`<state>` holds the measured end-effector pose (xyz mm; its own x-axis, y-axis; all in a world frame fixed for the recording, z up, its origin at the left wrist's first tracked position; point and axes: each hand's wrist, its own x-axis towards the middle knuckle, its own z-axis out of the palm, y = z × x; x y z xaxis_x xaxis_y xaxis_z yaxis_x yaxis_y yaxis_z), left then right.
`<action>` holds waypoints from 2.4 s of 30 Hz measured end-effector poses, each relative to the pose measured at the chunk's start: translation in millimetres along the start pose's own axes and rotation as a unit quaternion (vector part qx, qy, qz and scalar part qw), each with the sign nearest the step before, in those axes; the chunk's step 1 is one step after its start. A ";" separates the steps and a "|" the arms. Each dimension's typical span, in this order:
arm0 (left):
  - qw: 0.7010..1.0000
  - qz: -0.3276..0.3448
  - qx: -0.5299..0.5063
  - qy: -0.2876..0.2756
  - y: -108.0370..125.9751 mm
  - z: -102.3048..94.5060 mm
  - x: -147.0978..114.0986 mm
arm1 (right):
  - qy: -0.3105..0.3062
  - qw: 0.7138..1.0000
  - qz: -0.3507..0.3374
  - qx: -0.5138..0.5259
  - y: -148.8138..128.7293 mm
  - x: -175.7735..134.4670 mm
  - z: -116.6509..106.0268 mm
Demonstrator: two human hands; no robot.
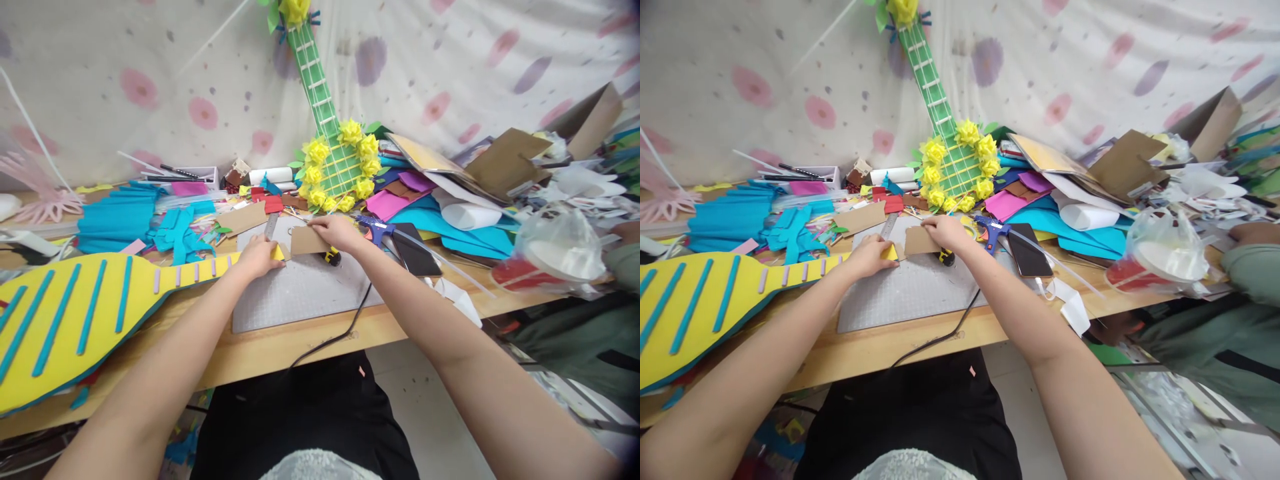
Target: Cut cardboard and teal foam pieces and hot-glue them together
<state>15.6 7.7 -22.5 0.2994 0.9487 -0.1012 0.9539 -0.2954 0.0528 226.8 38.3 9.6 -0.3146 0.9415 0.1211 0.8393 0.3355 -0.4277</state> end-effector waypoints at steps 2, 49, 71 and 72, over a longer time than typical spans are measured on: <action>1.000 -0.004 -0.005 -0.004 0.5 -0.6 -0.7 | -0.017 1.000 -0.005 0.002 -2.2 7.8 -4.3; 0.994 -0.073 -0.050 0.071 -41.2 -4.7 9.2 | 0.066 0.927 0.116 0.350 7.2 78.3 38.1; 0.996 0.008 -0.066 0.059 2.5 3.7 -1.7 | -0.043 0.996 0.084 -0.006 -36.2 18.1 14.9; 0.996 0.007 -0.067 0.056 3.0 4.9 -1.5 | -0.040 0.996 0.082 -0.018 -36.5 16.3 13.0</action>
<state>18.2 4.8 -27.0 0.3009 0.9536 0.0115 0.9362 -0.2977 0.1867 185.3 41.0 15.6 -0.2051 0.9785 -0.0199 0.8973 0.1799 -0.4031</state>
